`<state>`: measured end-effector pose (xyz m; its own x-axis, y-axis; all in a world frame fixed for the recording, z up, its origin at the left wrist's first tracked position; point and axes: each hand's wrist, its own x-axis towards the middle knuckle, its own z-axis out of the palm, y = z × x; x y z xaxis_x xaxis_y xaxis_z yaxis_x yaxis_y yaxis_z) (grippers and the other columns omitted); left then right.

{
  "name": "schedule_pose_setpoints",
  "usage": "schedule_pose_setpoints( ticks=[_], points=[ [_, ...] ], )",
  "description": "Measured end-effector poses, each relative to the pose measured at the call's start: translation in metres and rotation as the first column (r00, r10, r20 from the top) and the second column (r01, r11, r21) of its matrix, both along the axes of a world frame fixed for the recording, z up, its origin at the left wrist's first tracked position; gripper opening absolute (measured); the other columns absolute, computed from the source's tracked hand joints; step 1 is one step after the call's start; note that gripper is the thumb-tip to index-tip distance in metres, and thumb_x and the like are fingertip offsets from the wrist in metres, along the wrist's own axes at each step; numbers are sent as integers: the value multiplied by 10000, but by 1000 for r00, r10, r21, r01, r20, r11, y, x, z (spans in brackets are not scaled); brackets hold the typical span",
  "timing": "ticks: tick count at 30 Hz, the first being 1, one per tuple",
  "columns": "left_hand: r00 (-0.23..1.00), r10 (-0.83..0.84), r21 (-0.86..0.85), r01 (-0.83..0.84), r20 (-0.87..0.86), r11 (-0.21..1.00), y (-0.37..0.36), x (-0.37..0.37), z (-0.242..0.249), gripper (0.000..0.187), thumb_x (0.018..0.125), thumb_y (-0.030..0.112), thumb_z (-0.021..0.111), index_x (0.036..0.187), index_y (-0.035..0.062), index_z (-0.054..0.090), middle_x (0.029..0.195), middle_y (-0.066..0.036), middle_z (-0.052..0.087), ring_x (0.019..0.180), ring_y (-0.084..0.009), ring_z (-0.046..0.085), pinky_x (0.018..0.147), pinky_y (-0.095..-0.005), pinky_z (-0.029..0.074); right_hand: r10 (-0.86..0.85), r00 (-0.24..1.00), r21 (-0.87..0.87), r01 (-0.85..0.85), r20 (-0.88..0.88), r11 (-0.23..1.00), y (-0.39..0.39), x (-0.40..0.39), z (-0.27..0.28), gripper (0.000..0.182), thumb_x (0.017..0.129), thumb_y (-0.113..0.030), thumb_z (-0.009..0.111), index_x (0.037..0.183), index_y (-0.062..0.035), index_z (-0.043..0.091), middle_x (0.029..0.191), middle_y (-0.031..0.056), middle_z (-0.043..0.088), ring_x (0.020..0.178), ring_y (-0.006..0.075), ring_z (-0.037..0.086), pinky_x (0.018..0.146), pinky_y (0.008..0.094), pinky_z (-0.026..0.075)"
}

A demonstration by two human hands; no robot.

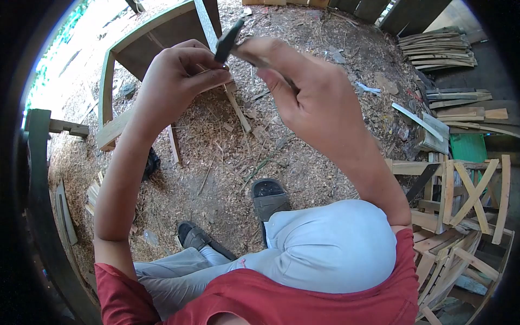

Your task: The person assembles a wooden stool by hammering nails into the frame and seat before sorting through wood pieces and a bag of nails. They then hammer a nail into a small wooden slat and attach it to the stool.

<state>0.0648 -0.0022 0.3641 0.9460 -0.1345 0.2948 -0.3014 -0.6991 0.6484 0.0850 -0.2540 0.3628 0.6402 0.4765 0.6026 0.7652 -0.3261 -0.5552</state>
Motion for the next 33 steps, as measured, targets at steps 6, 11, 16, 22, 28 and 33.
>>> schedule_pose_setpoints(
  ticks=[6, 11, 16, 22, 28, 33],
  points=[
    [1000, 4, 7, -4, -1, 1000, -1, -2, 1, 185, 912, 161, 876, 995, 2, 831, 932, -27, 696, 795, -100, 681, 731, -305, 529, -29, 999, 0, 29, -33, 1000, 3, -1, -5, 341, 1085, -135, 685, 1413, -229, 692, 827, 9, 740, 593, 22, 513, 540, 258, 383],
    [999, -2, 4, 3, -47, 1000, 0, 0, -3, 200, 916, 186, 879, 976, 2, 827, 935, -27, 699, 793, -101, 681, 735, -303, 535, -114, 962, -84, 96, -247, 992, 6, -6, -1, 311, 1107, -162, 641, 1413, -191, 688, 704, -49, 566, 545, 14, 422, 521, 245, 341],
    [1000, 1, -1, -1, -21, 1000, -1, 0, -3, 217, 916, 204, 882, 966, 0, 826, 940, -28, 704, 791, -100, 682, 730, -301, 535, 76, 631, 122, 30, -772, 992, 16, 17, -11, 358, 1105, -288, 636, 1351, -29, 659, 724, -82, 509, 541, 0, 415, 473, 217, 331],
    [999, 4, 3, -4, -41, 1000, -1, 0, -2, 217, 916, 195, 881, 985, -3, 825, 953, -31, 713, 788, -99, 678, 729, -298, 533, 176, 347, 198, 28, -921, 980, 34, 32, -25, 461, 988, -424, 777, 1131, -6, 644, 751, -36, 557, 511, 17, 434, 440, 211, 332],
    [999, 1, -14, -2, -32, 1000, 0, 1, -2, 197, 918, 174, 880, 987, -2, 825, 945, -22, 705, 784, -85, 655, 722, -287, 518, 259, 337, 268, -20, -905, 963, 40, 36, -24, 457, 942, -416, 803, 1085, -20, 626, 895, 16, 596, 535, 28, 466, 441, 224, 362],
    [1000, 5, -2, -5, -26, 1000, -2, -1, 0, 189, 917, 166, 883, 990, 2, 822, 938, -15, 703, 772, -88, 653, 725, -288, 522, 267, 255, 274, -8, -929, 962, 38, 37, -21, 434, 929, -381, 812, 1100, -32, 618, 963, 21, 606, 551, 18, 463, 457, 215, 368]
  ],
)
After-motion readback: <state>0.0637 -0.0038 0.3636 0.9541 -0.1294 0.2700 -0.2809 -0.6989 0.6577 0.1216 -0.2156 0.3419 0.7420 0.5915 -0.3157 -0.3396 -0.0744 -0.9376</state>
